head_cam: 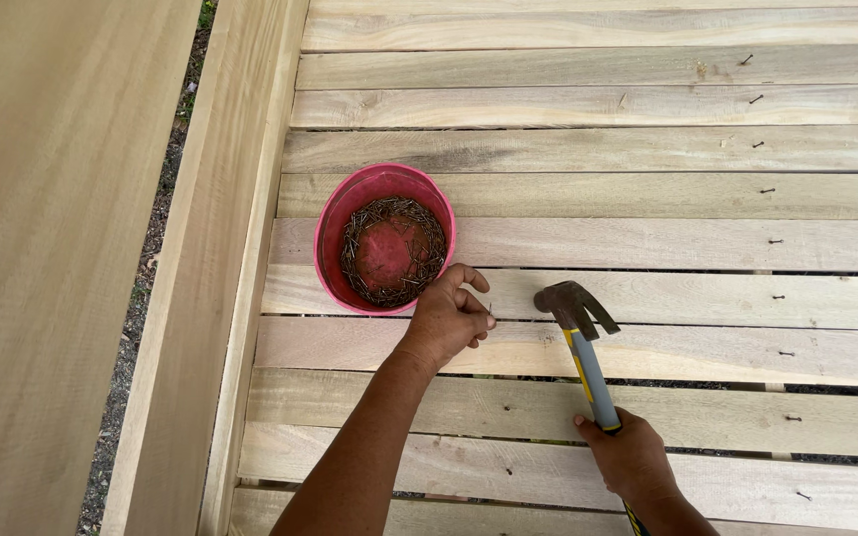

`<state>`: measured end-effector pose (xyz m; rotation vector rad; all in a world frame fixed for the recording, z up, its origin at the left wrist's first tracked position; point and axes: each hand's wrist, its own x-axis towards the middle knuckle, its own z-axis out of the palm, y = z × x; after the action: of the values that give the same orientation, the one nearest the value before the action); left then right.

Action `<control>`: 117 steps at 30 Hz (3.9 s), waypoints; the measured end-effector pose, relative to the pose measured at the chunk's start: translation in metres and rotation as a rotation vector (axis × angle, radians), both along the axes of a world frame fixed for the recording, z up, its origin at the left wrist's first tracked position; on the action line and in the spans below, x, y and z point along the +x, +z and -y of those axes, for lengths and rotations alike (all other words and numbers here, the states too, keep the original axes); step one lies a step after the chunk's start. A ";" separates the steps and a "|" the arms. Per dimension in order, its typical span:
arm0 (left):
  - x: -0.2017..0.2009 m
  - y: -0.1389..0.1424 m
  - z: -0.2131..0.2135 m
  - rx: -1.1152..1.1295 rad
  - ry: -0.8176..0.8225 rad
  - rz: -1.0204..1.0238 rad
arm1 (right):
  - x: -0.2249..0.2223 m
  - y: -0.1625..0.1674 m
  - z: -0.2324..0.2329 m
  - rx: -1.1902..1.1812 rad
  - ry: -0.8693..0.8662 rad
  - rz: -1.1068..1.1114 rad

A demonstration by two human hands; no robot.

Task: The person repeatedly picks nails from a pink bucket and hammers them into a wooden slatted surface. The person uses a hammer to drive each nail into the wood one at a time.

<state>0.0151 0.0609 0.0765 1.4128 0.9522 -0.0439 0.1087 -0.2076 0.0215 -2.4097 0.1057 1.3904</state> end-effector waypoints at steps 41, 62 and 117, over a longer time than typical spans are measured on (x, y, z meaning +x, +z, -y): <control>-0.005 -0.090 0.085 0.785 0.113 0.179 | -0.010 0.025 0.007 -0.014 0.060 0.005; -0.003 -0.104 0.082 0.807 0.022 0.065 | -0.030 0.028 0.024 -0.158 0.240 -0.032; 0.017 -0.073 0.032 0.489 -0.177 -0.630 | -0.042 -0.007 0.031 -0.117 0.214 -0.022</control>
<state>0.0322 0.0285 0.0040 1.9905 1.4112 -0.4339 0.0667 -0.2381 0.0149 -2.5642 -0.0703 1.5429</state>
